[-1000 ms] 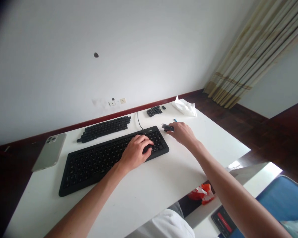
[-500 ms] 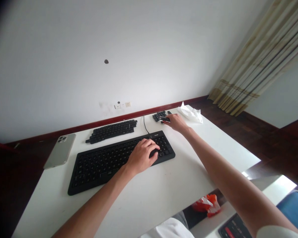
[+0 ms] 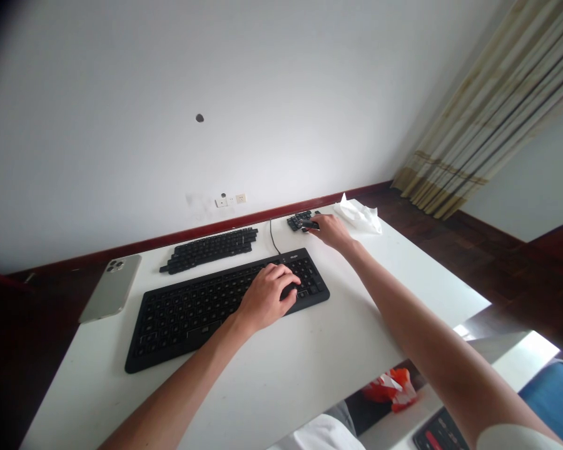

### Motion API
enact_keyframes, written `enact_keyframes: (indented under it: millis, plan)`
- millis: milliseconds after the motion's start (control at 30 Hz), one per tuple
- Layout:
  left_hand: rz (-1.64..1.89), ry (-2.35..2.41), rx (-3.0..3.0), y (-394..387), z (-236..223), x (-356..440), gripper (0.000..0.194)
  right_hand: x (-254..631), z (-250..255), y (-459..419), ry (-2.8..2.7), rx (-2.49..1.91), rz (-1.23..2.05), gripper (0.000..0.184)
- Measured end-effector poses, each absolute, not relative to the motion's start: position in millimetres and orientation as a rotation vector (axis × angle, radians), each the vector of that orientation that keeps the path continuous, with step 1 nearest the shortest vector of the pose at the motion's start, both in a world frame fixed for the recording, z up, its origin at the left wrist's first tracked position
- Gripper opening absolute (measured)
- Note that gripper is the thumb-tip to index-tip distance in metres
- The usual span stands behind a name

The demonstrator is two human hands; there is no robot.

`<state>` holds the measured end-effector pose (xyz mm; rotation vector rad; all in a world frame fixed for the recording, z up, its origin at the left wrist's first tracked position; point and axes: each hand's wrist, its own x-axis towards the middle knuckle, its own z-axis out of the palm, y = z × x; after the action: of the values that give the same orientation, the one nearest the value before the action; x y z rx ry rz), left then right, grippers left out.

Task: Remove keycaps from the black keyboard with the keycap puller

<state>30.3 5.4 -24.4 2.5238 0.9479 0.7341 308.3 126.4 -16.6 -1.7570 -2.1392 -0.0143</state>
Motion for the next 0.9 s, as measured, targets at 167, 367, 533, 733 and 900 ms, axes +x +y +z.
enact_keyframes:
  millis: [167, 367, 533, 733, 900]
  plan:
    - [0.739, 0.942, 2.524, 5.0, -24.0, 30.3, 0.017, 309.9, -4.2, 111.9, -1.924, -1.716, 0.012, 0.022]
    - [0.738, 0.939, 2.526, 4.9, -22.7, 31.2, 0.019, 298.2, 18.8, 74.5, -1.352, -1.451, 0.483, 0.032]
    - [0.756, 0.938, 2.521, 4.7, -23.2, 31.8, 0.018, 289.6, 18.5, 57.9, -1.254, -1.36, 0.699, 0.039]
    - [0.737, 0.94, 2.541, 4.8, -22.2, 31.4, 0.017, 283.7, 13.9, 70.0, -1.561, -1.72, 0.369, 0.045]
    - [0.747, 0.929, 2.537, 5.3, -22.0, 31.6, 0.018, 266.9, 19.0, 52.5, -1.449, -1.409, 0.775, 0.044]
